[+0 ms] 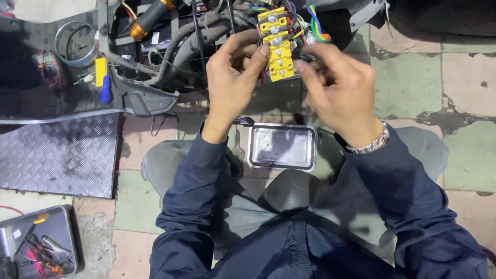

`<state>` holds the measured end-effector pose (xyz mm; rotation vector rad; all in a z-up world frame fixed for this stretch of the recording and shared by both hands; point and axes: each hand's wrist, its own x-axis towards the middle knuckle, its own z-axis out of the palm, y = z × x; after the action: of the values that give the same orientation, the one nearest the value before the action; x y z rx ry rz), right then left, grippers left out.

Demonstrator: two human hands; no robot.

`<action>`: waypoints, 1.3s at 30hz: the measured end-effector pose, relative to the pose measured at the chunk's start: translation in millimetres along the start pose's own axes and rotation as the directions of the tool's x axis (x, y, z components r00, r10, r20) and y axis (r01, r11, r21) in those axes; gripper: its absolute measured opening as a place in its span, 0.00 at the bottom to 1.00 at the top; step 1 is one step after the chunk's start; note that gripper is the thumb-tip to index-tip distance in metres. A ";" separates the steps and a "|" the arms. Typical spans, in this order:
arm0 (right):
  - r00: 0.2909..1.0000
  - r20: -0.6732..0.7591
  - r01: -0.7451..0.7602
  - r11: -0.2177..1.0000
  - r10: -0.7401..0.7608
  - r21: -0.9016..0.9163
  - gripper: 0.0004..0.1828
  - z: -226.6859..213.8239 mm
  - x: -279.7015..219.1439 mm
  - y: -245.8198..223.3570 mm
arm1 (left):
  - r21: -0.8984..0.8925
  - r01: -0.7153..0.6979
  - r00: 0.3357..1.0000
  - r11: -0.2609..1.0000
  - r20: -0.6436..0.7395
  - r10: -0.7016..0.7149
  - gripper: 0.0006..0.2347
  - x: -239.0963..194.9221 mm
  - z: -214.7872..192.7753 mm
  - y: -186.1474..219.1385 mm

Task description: The person uses a screwdriver to loosen screws on a yellow fuse box attached to a scooter's wiring harness. They then remove the fuse box and disconnect several wires from the terminals by hand, placing the components into a metal tray.

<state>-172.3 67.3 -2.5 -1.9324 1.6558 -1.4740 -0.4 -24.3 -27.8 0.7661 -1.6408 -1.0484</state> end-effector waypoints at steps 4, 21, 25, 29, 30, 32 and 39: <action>0.971 0.001 0.231 0.940 -0.238 -0.250 0.12 0.1 13.4 9.0 | -0.087 0.030 0.999 0.996 0.042 -0.026 0.09 -2.0 -1.3 3.4; 0.879 0.278 0.399 0.917 -0.388 0.018 0.10 -9.7 42.2 49.4 | 0.046 -0.018 1.000 0.999 -0.022 0.019 0.10 -4.3 1.6 6.4; 0.865 0.248 0.470 0.877 -0.437 -0.095 0.13 -5.4 36.3 64.6 | 0.103 -0.073 0.997 0.992 0.000 0.073 0.07 -5.2 3.8 8.6; 0.817 0.226 0.576 0.768 -0.531 -0.279 0.10 -3.2 35.0 71.7 | 0.133 -0.105 0.994 0.986 0.021 0.103 0.06 -4.5 2.3 11.7; 0.817 0.226 0.577 0.768 -0.531 -0.279 0.10 -0.6 33.9 70.4 | 0.134 -0.105 0.994 0.985 0.021 0.103 0.06 -3.9 1.2 11.2; 0.845 0.046 0.531 0.828 -0.532 -0.178 0.12 5.2 29.7 67.3 | 0.214 -0.139 0.988 0.967 0.091 0.122 0.09 -4.3 -1.3 10.5; 0.911 -0.021 0.405 0.904 -0.411 -0.139 0.07 8.3 21.1 50.2 | 0.380 -0.229 0.973 0.896 0.091 0.210 0.05 -10.6 -2.7 23.1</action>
<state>-200.3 28.6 -29.7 -2.4530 1.4572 -1.5951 5.4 -6.1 -10.8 0.7899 -1.9574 -0.5886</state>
